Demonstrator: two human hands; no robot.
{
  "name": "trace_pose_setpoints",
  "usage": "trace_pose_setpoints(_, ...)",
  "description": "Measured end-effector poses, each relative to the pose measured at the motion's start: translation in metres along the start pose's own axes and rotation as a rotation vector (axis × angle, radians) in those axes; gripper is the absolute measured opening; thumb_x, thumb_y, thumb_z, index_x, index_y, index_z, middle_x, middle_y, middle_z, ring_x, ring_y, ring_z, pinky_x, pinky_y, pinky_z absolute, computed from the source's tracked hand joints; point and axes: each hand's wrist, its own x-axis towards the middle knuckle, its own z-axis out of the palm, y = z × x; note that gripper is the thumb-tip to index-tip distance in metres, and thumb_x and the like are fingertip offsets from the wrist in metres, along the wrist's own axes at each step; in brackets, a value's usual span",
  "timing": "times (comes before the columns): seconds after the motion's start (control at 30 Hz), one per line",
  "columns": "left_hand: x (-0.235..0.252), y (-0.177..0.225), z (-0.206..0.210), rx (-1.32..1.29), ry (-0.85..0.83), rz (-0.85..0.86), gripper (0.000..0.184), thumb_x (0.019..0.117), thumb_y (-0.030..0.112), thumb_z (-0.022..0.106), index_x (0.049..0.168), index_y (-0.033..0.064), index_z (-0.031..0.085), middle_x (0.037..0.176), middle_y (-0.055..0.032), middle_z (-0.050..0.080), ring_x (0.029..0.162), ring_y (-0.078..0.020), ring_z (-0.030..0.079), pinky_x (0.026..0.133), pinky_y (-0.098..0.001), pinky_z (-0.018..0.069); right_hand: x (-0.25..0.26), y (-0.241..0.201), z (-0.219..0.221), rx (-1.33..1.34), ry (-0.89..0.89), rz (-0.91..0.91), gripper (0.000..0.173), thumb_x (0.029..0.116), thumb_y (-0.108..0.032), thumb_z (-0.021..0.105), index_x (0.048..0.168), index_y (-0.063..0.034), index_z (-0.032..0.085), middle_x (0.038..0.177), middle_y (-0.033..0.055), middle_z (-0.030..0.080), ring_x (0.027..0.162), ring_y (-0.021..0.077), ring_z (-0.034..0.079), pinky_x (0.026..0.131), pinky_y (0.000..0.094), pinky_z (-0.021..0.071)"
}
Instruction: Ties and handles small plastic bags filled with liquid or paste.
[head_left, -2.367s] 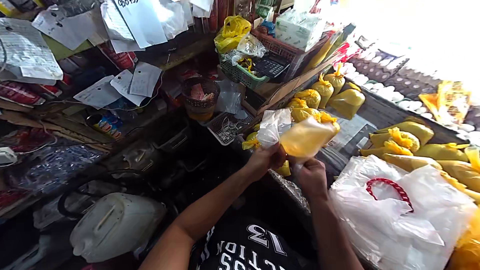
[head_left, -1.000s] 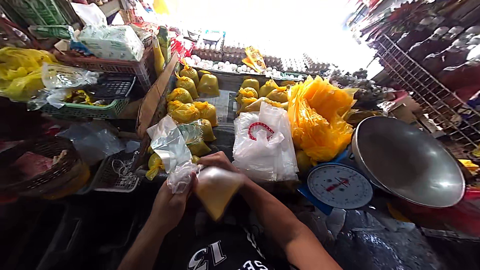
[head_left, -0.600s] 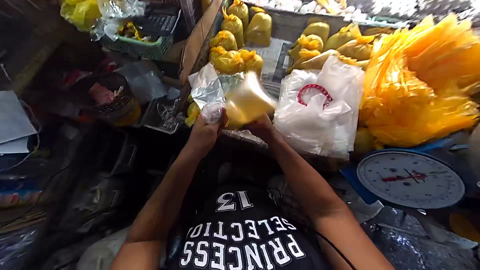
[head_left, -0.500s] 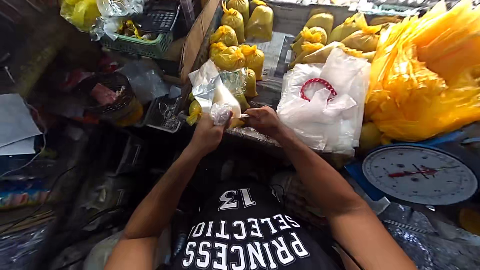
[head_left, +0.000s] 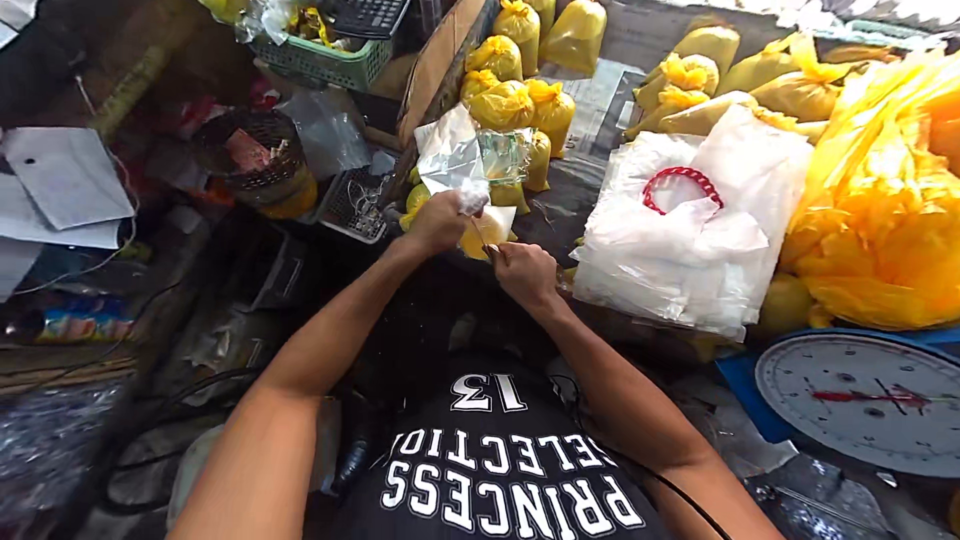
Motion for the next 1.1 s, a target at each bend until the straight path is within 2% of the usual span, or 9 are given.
trace_pose_setpoints(0.13,-0.008,0.026,-0.002,0.676,-0.046,0.020,0.021,0.0968,0.017,0.052,0.092,0.0032,0.067,0.093,-0.0185,0.069,0.088,-0.0404,0.069,0.068,-0.0589,0.0525,0.025,-0.023,0.011,-0.120,-0.132,0.002,0.044,0.1035,-0.046,0.051,0.084,-0.0118,0.071,0.081,0.0153,0.070,0.082,0.0380,0.070,0.062,0.0602,0.0511)
trace_pose_setpoints(0.23,-0.026,0.017,0.013,0.297,0.031,-0.047,0.019,0.0920,0.019,0.061,0.091,0.0016,0.071,0.094,-0.0171,0.071,0.096,-0.0362,0.070,0.081,-0.0603,0.0543,0.055,-0.022,0.015,0.127,-0.309,0.115,0.041,0.0965,-0.050,0.058,0.088,-0.0131,0.074,0.087,0.0117,0.072,0.086,0.0328,0.071,0.072,0.0627,0.0543)
trace_pose_setpoints(0.4,-0.042,-0.023,0.016,-0.294,0.129,0.085,0.019,0.1007,0.019,0.061,0.106,0.0048,0.072,0.093,-0.0066,0.073,0.084,-0.0137,0.070,0.081,-0.0389,0.0596,0.079,-0.015,-0.018,0.654,-0.583,-0.070,0.030,0.1074,-0.020,0.048,0.104,0.0016,0.069,0.080,0.0086,0.069,0.068,0.0169,0.067,0.069,0.0396,0.0600)
trace_pose_setpoints(0.53,-0.043,-0.016,0.021,-0.240,0.221,0.279,0.022,0.0997,0.017,0.063,0.113,0.0013,0.070,0.106,-0.0106,0.072,0.098,-0.0159,0.070,0.092,-0.0376,0.0580,0.107,-0.017,-0.055,0.178,-0.391,-0.328,0.038,0.1074,-0.029,0.048,0.088,-0.0075,0.072,0.081,0.0075,0.068,0.077,0.0221,0.066,0.073,0.0506,0.0539)
trace_pose_setpoints(0.63,-0.032,0.001,0.013,-0.265,0.335,0.344,0.017,0.0921,0.009,0.066,0.104,-0.0009,0.072,0.102,-0.0123,0.071,0.094,-0.0181,0.070,0.087,-0.0380,0.0582,0.112,-0.012,-0.060,0.460,-0.190,-0.290,0.044,0.1017,-0.045,0.059,0.092,-0.0039,0.071,0.097,0.0093,0.066,0.090,0.0193,0.065,0.082,0.0413,0.0551)
trace_pose_setpoints(0.73,-0.024,0.014,0.006,-0.618,0.355,0.113,0.018,0.0961,0.011,0.063,0.110,0.0014,0.069,0.093,-0.0046,0.071,0.076,-0.0094,0.066,0.071,-0.0307,0.0585,0.101,-0.012,-0.061,0.754,-0.280,-0.258,0.033,0.0940,-0.030,0.070,0.117,-0.0061,0.066,0.120,0.0123,0.065,0.098,0.0199,0.070,0.082,0.0415,0.0636)
trace_pose_setpoints(0.93,-0.003,0.028,0.001,-0.826,0.371,-0.151,0.012,0.0985,0.012,0.062,0.097,0.0019,0.069,0.083,-0.0046,0.071,0.076,-0.0115,0.068,0.072,-0.0324,0.0579,0.086,-0.024,-0.034,0.483,0.154,-0.509,0.011,0.0971,-0.011,0.061,0.101,-0.0086,0.071,0.146,0.0105,0.053,0.138,0.0199,0.049,0.111,0.0375,0.0479)
trace_pose_setpoints(1.03,-0.003,0.033,-0.008,-0.667,0.267,-0.215,0.015,0.0992,0.017,0.061,0.096,0.0040,0.067,0.081,-0.0039,0.069,0.073,-0.0112,0.065,0.068,-0.0320,0.0556,0.087,-0.018,-0.039,0.546,0.090,-0.506,0.016,0.0993,-0.011,0.058,0.107,-0.0062,0.072,0.127,0.0055,0.068,0.124,0.0140,0.062,0.106,0.0372,0.0519)
trace_pose_setpoints(1.1,-0.012,0.036,-0.009,-0.286,0.297,-0.054,0.018,0.0974,0.017,0.061,0.103,0.0035,0.070,0.094,-0.0068,0.072,0.088,-0.0165,0.070,0.080,-0.0415,0.0585,0.090,-0.011,-0.043,0.682,-0.015,-0.430,0.014,0.0994,-0.010,0.061,0.109,-0.0047,0.070,0.110,0.0045,0.072,0.106,0.0119,0.067,0.097,0.0355,0.0560)
